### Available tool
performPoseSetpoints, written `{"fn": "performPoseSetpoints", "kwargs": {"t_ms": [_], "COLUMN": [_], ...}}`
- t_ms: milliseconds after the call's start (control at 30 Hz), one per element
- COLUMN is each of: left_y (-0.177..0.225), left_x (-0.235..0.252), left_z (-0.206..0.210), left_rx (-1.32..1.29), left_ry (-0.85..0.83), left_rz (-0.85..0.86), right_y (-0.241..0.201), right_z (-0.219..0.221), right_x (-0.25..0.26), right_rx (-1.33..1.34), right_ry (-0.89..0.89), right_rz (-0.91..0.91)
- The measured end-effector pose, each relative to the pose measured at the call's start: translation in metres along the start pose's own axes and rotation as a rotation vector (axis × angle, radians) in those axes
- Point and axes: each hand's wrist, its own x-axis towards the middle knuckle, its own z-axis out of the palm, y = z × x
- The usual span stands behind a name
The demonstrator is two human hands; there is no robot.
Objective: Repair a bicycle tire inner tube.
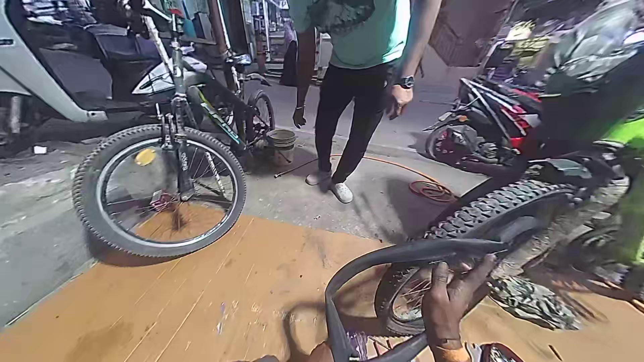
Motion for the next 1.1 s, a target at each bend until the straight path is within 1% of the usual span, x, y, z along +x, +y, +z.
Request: {"fn": "performPoseSetpoints", "kwargs": {"t_ms": [100,167,267,300,367,400,467,533,600,633,733,800,833,933,1033,1100], "left_y": [-0.023,-0.026,-0.029,-0.029,-0.027,-0.025,-0.027,-0.043,-0.061,-0.063,-0.052,-0.038,-0.031,-0.011,0.009,0.016], "left_x": [0.017,0.022,0.028,0.029,0.027,0.025,0.025,0.037,0.05,0.053,0.056,0.059,0.063,0.078,0.099,0.116], "left_z": [0.014,0.015,0.017,0.017,0.017,0.012,0.008,0.011,0.016,0.017,0.005,-0.013,-0.023,-0.061,-0.097,-0.113], "left_rx": [-0.021,-0.059,-0.171,-0.267,-0.51,-0.588,-0.676,-0.718,-0.742,-0.756,-0.753,-0.683,-0.659,-0.723,-0.787,-0.884], "left_ry": [0.068,0.089,0.167,0.223,0.381,0.45,0.577,0.673,0.707,0.713,0.736,0.768,0.8,0.867,0.858,0.876], "left_rz": [-0.05,-0.143,-0.269,-0.283,-0.248,-0.229,-0.195,-0.091,0.028,0.085,0.286,0.364,0.368,0.35,0.364,0.342], "right_y": [-0.01,-0.017,-0.029,-0.033,-0.038,-0.038,-0.037,-0.035,-0.03,-0.029,-0.021,-0.017,-0.015,-0.01,-0.005,-0.002], "right_z": [-0.001,-0.002,0.004,0.008,0.017,0.021,0.027,0.028,0.025,0.022,0.015,0.005,-0.001,-0.014,-0.026,-0.034], "right_x": [-0.004,0.001,0.006,0.006,0.003,0.0,-0.006,-0.012,-0.016,-0.018,-0.018,-0.018,-0.019,-0.028,-0.035,-0.04], "right_rx": [-0.085,-0.144,-0.153,-0.151,-0.147,-0.152,-0.163,-0.176,-0.189,-0.191,-0.174,-0.166,-0.163,-0.151,-0.157,-0.161], "right_ry": [-0.022,-0.059,-0.144,-0.179,-0.246,-0.272,-0.306,-0.318,-0.334,-0.347,-0.37,-0.361,-0.348,-0.29,-0.244,-0.243], "right_rz": [-0.169,-0.272,-0.379,-0.404,-0.431,-0.433,-0.419,-0.406,-0.403,-0.402,-0.403,-0.397,-0.386,-0.327,-0.276,-0.242]}}
